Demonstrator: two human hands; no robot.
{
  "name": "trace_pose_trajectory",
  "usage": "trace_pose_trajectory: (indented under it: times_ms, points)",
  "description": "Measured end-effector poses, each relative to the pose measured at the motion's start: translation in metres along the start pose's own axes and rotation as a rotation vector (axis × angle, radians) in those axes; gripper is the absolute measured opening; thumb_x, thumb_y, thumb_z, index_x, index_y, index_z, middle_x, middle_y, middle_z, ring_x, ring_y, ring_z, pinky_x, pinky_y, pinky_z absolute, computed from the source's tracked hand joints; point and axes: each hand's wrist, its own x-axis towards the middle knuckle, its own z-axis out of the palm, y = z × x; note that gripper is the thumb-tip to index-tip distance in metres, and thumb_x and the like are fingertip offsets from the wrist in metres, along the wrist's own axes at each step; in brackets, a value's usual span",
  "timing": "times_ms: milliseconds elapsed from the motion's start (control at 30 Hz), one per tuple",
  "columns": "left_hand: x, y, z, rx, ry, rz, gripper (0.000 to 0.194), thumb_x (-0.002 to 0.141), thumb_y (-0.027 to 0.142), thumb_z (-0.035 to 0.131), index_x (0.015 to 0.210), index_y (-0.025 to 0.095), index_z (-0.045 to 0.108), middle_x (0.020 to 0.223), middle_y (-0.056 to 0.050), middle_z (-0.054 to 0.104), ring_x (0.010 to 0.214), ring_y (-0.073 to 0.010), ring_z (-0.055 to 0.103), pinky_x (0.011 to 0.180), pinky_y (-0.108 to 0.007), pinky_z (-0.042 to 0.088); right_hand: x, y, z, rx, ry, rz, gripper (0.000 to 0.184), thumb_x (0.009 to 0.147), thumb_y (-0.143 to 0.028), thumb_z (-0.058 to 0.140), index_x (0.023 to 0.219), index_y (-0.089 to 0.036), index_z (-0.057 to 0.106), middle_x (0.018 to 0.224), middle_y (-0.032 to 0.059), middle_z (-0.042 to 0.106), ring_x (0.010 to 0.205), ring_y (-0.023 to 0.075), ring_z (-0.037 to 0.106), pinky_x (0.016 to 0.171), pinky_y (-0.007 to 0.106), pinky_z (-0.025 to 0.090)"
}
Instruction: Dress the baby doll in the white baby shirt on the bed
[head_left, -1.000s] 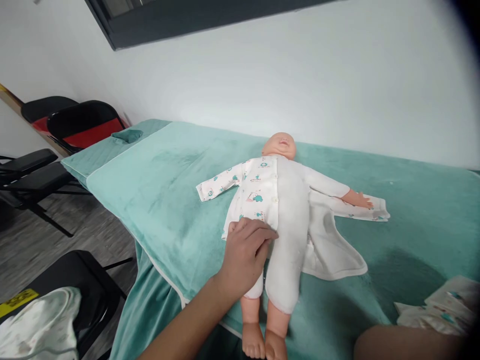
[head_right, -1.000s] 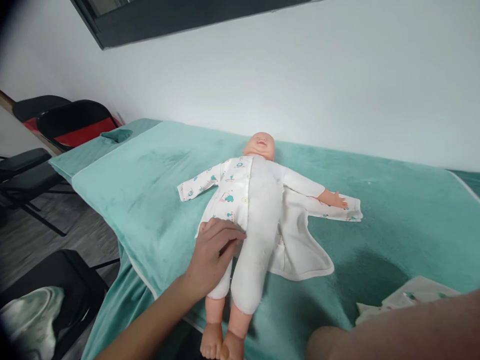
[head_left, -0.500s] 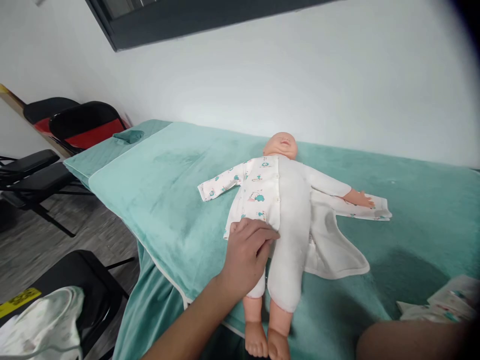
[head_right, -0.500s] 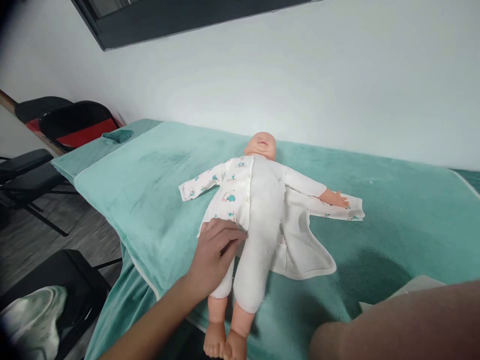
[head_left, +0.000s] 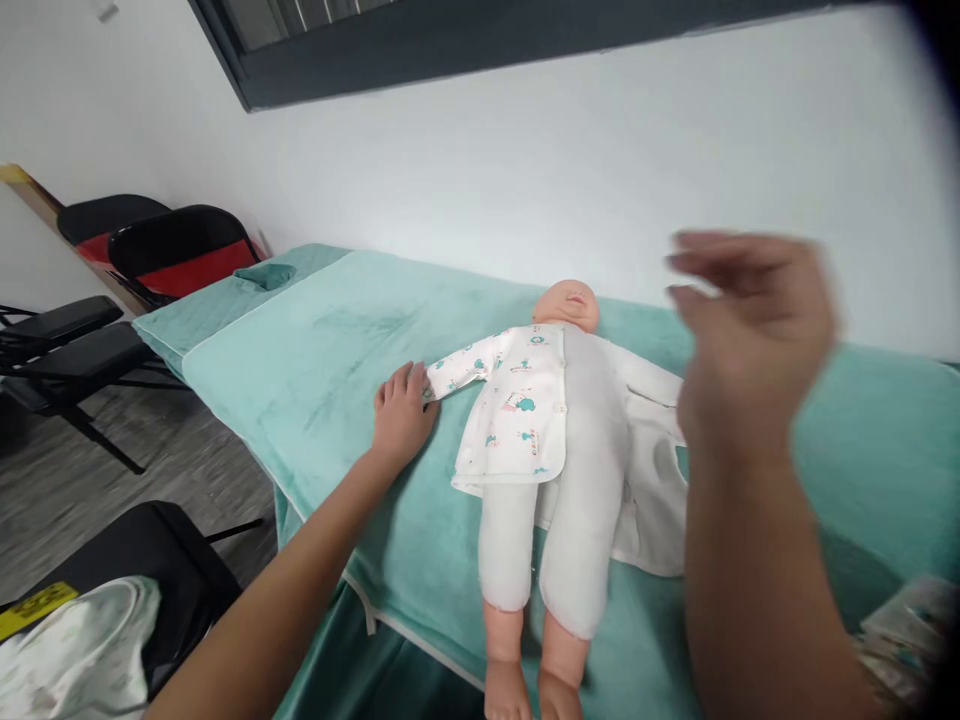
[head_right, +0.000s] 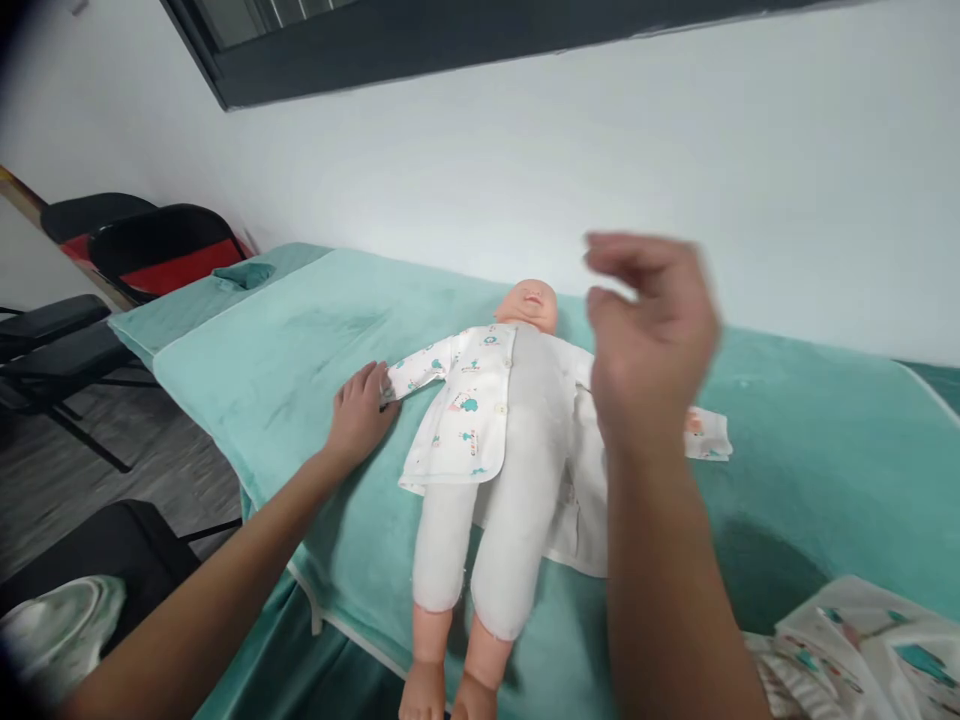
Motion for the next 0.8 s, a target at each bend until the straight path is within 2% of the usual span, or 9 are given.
trace_pose_trajectory:
  times_ms: [67, 133, 200, 267, 333, 467, 633, 700, 800]
  points:
    - [0.018, -0.011, 0.001, 0.072, -0.079, 0.043, 0.056, 0.091, 0.016, 0.042, 0.147, 0.015, 0.041, 0.149, -0.016, 0.049, 0.136, -0.0324, 0.043, 0.114, -0.053, 0.030, -0.003, 0.012, 0.020, -0.042, -0.075, 0.034, 0.026, 0.094, -0.021, 0.047, 0.116, -0.025, 0.059, 0.128, 0.0068, 0.061, 0.121, 0.0209, 0.059, 0.105, 0.041, 0.048]
    - [0.037, -0.021, 0.002, 0.112, -0.113, 0.068, 0.058, 0.093, 0.012, 0.034, 0.151, 0.014, 0.037, 0.147, -0.016, 0.052, 0.135, -0.0303, 0.046, 0.113, -0.050, 0.030, -0.009, 0.025, 0.038, -0.159, -0.262, 0.101, 0.029, 0.094, -0.030, 0.048, 0.120, -0.025, 0.059, 0.129, 0.0071, 0.063, 0.123, 0.0243, 0.058, 0.103, 0.045, 0.049]
    - [0.055, -0.030, 0.004, 0.117, -0.122, 0.046, 0.058, 0.095, 0.012, 0.027, 0.152, 0.012, 0.034, 0.144, -0.017, 0.054, 0.132, -0.0294, 0.049, 0.108, -0.047, 0.034, -0.017, 0.034, 0.051, -0.311, -0.426, 0.086, 0.034, 0.094, -0.035, 0.050, 0.126, -0.026, 0.059, 0.137, 0.0074, 0.060, 0.130, 0.0283, 0.052, 0.107, 0.051, 0.044]
    - [0.072, -0.039, 0.009, 0.098, -0.122, 0.012, 0.055, 0.097, 0.015, 0.026, 0.152, 0.013, 0.035, 0.141, -0.017, 0.057, 0.131, -0.0285, 0.050, 0.105, -0.044, 0.036, -0.024, 0.039, 0.058, -0.443, -0.536, 0.020, 0.034, 0.094, -0.037, 0.050, 0.125, -0.026, 0.062, 0.141, 0.0072, 0.057, 0.136, 0.0313, 0.046, 0.112, 0.055, 0.037]
    - [0.084, -0.046, 0.015, 0.067, -0.113, -0.006, 0.052, 0.099, 0.018, 0.027, 0.149, 0.016, 0.039, 0.142, -0.014, 0.058, 0.132, -0.0277, 0.049, 0.104, -0.044, 0.037, -0.029, 0.041, 0.060, -0.526, -0.568, -0.008, 0.033, 0.095, -0.038, 0.048, 0.122, -0.027, 0.065, 0.144, 0.0057, 0.055, 0.140, 0.0318, 0.042, 0.113, 0.057, 0.034]
    - [0.095, -0.053, 0.022, 0.013, -0.083, -0.014, 0.048, 0.099, 0.018, 0.029, 0.144, 0.019, 0.046, 0.145, -0.011, 0.056, 0.136, -0.0274, 0.046, 0.106, -0.046, 0.036, -0.031, 0.039, 0.061, -0.561, -0.532, 0.046, 0.037, 0.096, -0.040, 0.047, 0.127, -0.027, 0.062, 0.149, 0.0037, 0.051, 0.143, 0.0295, 0.040, 0.115, 0.056, 0.033]
    - [0.083, -0.051, 0.020, -0.058, -0.018, -0.068, 0.050, 0.094, 0.011, 0.033, 0.140, 0.017, 0.051, 0.146, -0.012, 0.054, 0.134, -0.0299, 0.048, 0.107, -0.048, 0.040, -0.030, 0.036, 0.063, -0.560, -0.510, 0.115, 0.042, 0.094, -0.039, 0.048, 0.133, -0.026, 0.060, 0.152, 0.0050, 0.047, 0.143, 0.0287, 0.041, 0.117, 0.055, 0.033]
    - [0.065, -0.045, 0.018, -0.116, 0.042, -0.093, 0.057, 0.087, 0.003, 0.036, 0.141, 0.015, 0.050, 0.150, -0.014, 0.047, 0.136, -0.0311, 0.044, 0.106, -0.048, 0.041, -0.031, 0.036, 0.062, -0.561, -0.511, 0.159, 0.043, 0.094, -0.041, 0.049, 0.134, -0.027, 0.059, 0.154, 0.0036, 0.045, 0.144, 0.0292, 0.039, 0.117, 0.056, 0.032]
    - [0.022, -0.029, 0.013, -0.266, 0.196, -0.088, 0.064, 0.077, -0.005, 0.037, 0.136, 0.014, 0.053, 0.150, -0.016, 0.043, 0.140, -0.0294, 0.039, 0.111, -0.048, 0.040, -0.031, 0.039, 0.060, -0.561, -0.523, 0.181, 0.045, 0.094, -0.044, 0.049, 0.136, -0.030, 0.057, 0.157, 0.0016, 0.040, 0.146, 0.0300, 0.036, 0.118, 0.057, 0.030]
